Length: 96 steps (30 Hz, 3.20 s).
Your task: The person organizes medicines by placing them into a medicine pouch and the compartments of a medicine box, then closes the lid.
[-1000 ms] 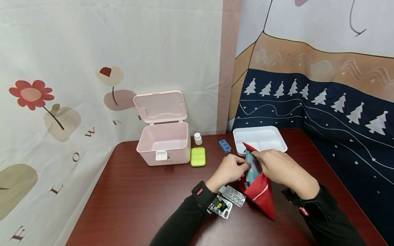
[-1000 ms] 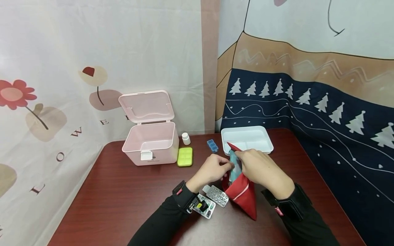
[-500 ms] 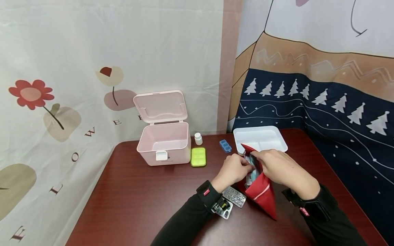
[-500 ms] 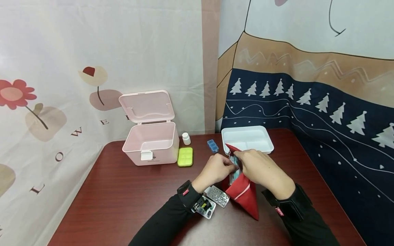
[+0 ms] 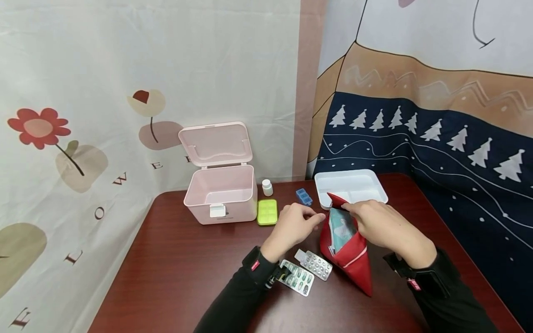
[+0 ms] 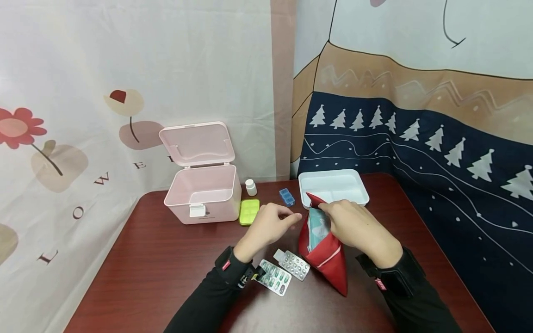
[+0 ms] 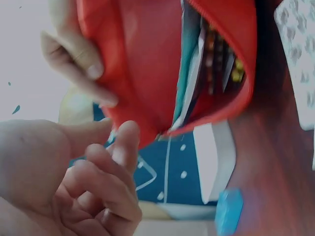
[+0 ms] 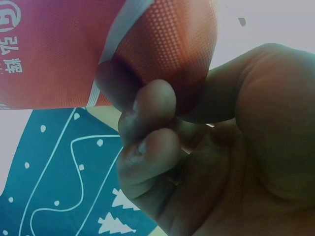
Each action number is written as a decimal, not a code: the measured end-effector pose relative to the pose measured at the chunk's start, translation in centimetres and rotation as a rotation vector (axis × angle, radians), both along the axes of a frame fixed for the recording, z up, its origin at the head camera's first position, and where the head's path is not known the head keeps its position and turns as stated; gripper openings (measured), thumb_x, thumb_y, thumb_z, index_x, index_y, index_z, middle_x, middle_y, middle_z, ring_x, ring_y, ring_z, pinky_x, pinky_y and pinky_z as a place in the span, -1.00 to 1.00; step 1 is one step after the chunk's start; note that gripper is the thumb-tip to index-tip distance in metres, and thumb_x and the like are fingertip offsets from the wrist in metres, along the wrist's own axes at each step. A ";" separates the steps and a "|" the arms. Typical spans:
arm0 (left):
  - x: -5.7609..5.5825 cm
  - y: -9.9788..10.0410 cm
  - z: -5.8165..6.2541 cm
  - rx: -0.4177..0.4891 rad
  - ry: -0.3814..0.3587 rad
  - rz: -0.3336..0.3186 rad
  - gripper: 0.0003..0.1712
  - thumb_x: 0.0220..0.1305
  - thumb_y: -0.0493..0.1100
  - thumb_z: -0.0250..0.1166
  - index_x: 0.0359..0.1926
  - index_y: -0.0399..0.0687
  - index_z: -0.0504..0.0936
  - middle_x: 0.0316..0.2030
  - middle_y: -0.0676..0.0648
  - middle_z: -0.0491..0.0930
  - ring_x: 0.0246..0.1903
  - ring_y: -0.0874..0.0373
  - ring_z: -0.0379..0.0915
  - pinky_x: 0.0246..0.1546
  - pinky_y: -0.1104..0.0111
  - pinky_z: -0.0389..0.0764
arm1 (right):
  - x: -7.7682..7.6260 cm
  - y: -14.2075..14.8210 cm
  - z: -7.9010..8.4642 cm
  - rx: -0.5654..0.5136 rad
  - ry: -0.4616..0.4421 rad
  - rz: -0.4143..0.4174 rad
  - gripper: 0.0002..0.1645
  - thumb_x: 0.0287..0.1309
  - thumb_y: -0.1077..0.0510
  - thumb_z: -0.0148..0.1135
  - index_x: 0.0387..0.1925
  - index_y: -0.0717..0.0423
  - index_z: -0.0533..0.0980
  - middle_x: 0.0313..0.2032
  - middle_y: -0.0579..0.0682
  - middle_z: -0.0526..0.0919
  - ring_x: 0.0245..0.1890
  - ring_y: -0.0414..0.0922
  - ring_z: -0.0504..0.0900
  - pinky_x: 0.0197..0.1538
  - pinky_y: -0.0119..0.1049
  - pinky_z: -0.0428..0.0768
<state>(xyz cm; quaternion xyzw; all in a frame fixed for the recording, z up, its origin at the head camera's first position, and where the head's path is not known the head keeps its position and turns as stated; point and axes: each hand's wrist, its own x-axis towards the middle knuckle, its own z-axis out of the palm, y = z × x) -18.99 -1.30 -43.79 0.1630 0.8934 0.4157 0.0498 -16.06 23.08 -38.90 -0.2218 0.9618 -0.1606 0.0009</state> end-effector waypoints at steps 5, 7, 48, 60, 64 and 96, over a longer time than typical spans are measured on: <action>0.1 -2.3 0.5 -0.049 0.007 -0.020 -0.75 0.53 0.10 0.43 -0.10 0.09 0.92 -0.41 0.12 0.80 -0.46 0.28 0.56 -0.42 0.39 0.55 | 0.0 0.0 0.1 0.004 -0.020 -0.013 -0.52 0.36 0.34 0.35 0.29 0.17 0.70 -0.07 0.09 0.83 -0.25 -0.13 0.61 -0.33 -0.32 0.57; 0.1 -3.1 0.5 -0.068 0.008 -0.042 -0.76 0.52 0.09 0.44 -0.07 0.10 0.92 -0.36 0.13 0.80 -0.44 0.26 0.55 -0.39 0.40 0.56 | 0.0 0.1 0.1 0.006 -0.021 -0.012 -0.51 0.35 0.34 0.35 0.29 0.17 0.70 -0.07 0.09 0.83 -0.25 -0.12 0.61 -0.33 -0.32 0.56; -0.3 -3.7 -3.3 -0.374 -0.062 -0.381 -0.94 0.43 -0.12 0.53 -0.25 0.13 0.84 -0.42 0.17 0.65 -0.39 0.31 0.50 -0.33 0.47 0.54 | 0.0 0.6 0.1 0.000 -0.064 -0.009 -0.46 0.32 0.33 0.38 0.33 0.22 0.67 0.00 0.17 0.82 -0.24 -0.10 0.62 -0.34 -0.32 0.58; -1.6 -5.9 -1.9 -0.275 -0.042 -0.336 -0.86 0.51 -0.12 0.45 -0.29 0.14 0.80 -0.40 0.20 0.71 -0.37 0.35 0.53 -0.26 0.46 0.55 | -0.1 0.6 0.0 0.006 -0.043 0.000 -0.46 0.31 0.36 0.34 0.31 0.19 0.68 0.00 0.15 0.83 -0.23 -0.11 0.62 -0.34 -0.31 0.55; -1.8 -6.3 -1.6 -0.243 -0.030 -0.294 -0.87 0.49 -0.13 0.44 -0.28 0.13 0.81 -0.40 0.20 0.72 -0.37 0.34 0.53 -0.27 0.44 0.54 | -0.1 0.5 0.0 0.011 -0.044 -0.003 -0.46 0.31 0.37 0.33 0.31 0.19 0.68 0.00 0.15 0.83 -0.24 -0.11 0.62 -0.34 -0.31 0.54; -1.0 -2.6 0.0 0.102 -0.001 0.016 -0.91 0.38 -0.10 0.41 -0.25 0.13 0.84 -0.41 0.13 0.73 -0.43 0.30 0.56 -0.31 0.44 0.56 | -0.2 0.5 -0.2 0.017 -0.026 -0.006 -0.49 0.34 0.37 0.30 0.31 0.20 0.68 -0.08 0.09 0.83 -0.27 -0.12 0.59 -0.35 -0.30 0.51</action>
